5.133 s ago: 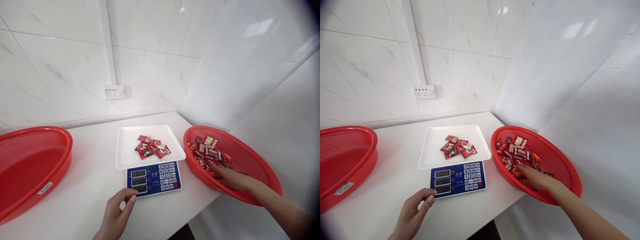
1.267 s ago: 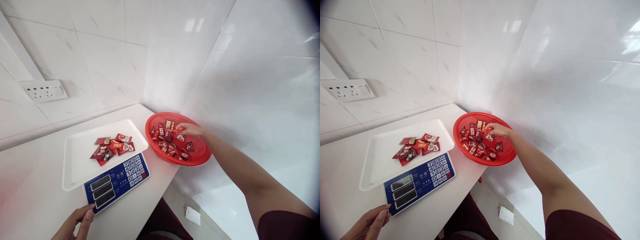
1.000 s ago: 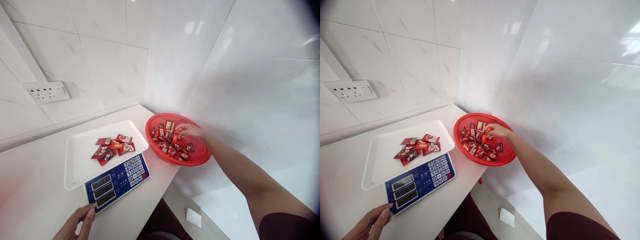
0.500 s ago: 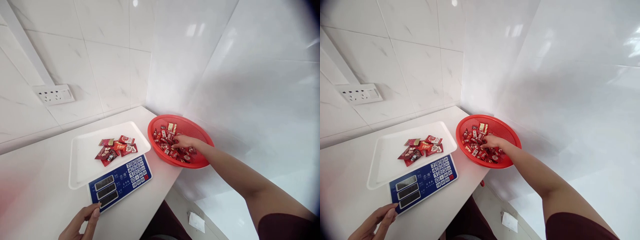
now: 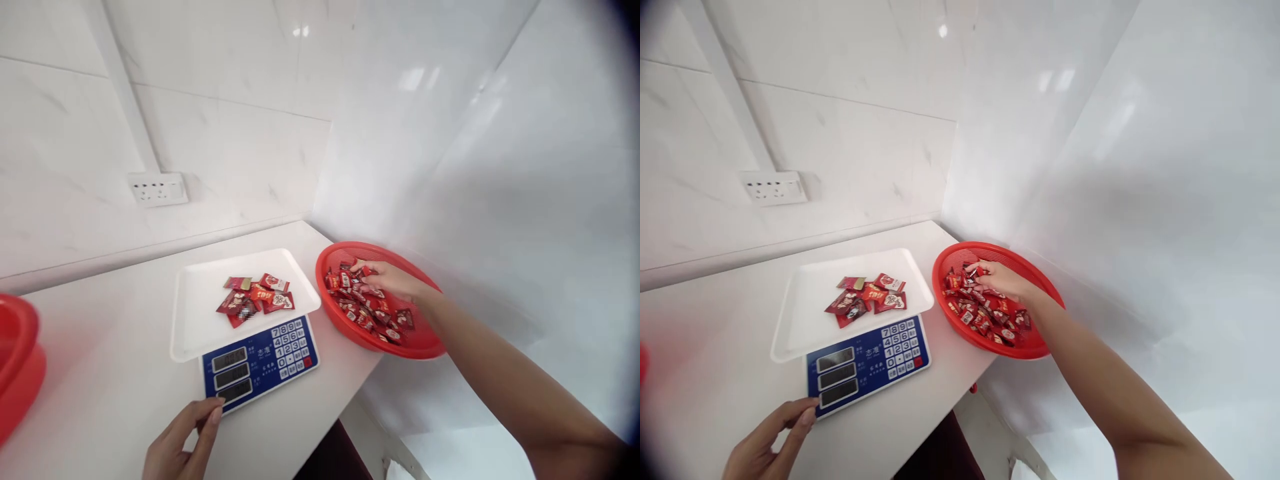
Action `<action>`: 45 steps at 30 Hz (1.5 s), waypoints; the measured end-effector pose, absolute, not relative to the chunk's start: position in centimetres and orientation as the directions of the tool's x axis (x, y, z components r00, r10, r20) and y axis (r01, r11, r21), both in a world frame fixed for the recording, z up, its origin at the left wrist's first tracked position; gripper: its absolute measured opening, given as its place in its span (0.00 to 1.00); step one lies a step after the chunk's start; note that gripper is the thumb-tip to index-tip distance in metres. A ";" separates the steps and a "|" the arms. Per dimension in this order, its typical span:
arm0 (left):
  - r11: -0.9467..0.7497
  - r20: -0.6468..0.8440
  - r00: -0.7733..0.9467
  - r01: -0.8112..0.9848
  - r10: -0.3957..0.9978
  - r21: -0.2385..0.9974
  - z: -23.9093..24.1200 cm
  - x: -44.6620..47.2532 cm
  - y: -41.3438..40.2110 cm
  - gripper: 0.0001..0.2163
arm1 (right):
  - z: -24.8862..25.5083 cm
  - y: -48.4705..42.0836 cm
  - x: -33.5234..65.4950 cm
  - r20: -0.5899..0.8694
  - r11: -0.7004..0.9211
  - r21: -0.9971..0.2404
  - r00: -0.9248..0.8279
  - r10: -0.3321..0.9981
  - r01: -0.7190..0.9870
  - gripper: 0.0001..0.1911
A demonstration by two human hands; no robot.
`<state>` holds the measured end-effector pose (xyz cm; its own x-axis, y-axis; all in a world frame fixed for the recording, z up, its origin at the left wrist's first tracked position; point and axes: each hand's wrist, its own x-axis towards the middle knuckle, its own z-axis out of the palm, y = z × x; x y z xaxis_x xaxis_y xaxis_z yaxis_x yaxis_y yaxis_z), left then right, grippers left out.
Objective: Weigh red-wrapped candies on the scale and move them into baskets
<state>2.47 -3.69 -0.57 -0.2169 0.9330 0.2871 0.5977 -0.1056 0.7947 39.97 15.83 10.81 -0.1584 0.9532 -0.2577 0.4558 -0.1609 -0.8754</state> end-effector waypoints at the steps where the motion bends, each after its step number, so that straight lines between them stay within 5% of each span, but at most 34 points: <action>1: -0.158 0.327 -0.176 0.609 0.928 0.777 -0.5 2.4 -3.7 0.12 | 10.9 15.6 39.1 -0.235 -0.138 -0.889 -0.176 0.956 0.436 0.14; 6: -0.287 0.437 -0.106 0.615 0.893 0.734 0.1 2.7 -3.7 0.08 | 11.3 14.8 33.3 -0.081 0.054 -0.930 -0.345 0.935 0.364 0.14; 12: -0.295 0.450 -0.094 0.635 0.888 0.714 0.0 2.7 -3.7 0.08 | 11.0 15.4 25.7 -0.083 0.106 -0.932 -0.489 0.869 0.348 0.17; 16: -0.309 0.476 -0.102 0.640 0.873 0.704 0.1 2.5 -3.7 0.07 | 10.8 15.4 24.4 -0.002 0.171 -0.919 -0.437 0.899 0.356 0.26; 23: -0.353 0.518 -0.097 0.625 0.850 0.696 0.2 2.8 -4.1 0.06 | 10.3 10.3 28.6 0.147 0.387 -0.693 -0.406 0.902 0.609 0.17; 32: -0.338 0.490 -0.097 0.610 0.866 0.717 0.0 2.9 -4.1 0.05 | 6.9 5.9 34.7 0.303 0.239 -0.527 -0.082 0.949 0.816 0.18; 38: -0.308 0.465 -0.112 0.612 0.878 0.729 -0.1 3.0 -3.9 0.06 | 7.4 5.3 33.6 0.346 0.248 -0.486 -0.077 0.935 0.838 0.18; 45: -0.236 0.404 -0.163 0.596 0.900 0.767 -0.2 3.0 -3.6 0.07 | 5.6 4.0 30.7 0.525 0.459 -0.468 -0.180 0.832 0.755 0.14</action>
<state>2.96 -3.65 -0.17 -0.1633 0.8999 0.4043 0.5963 -0.2365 0.7672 30.71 4.05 5.63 -0.1796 0.8319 0.5250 0.7551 0.4587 -0.4685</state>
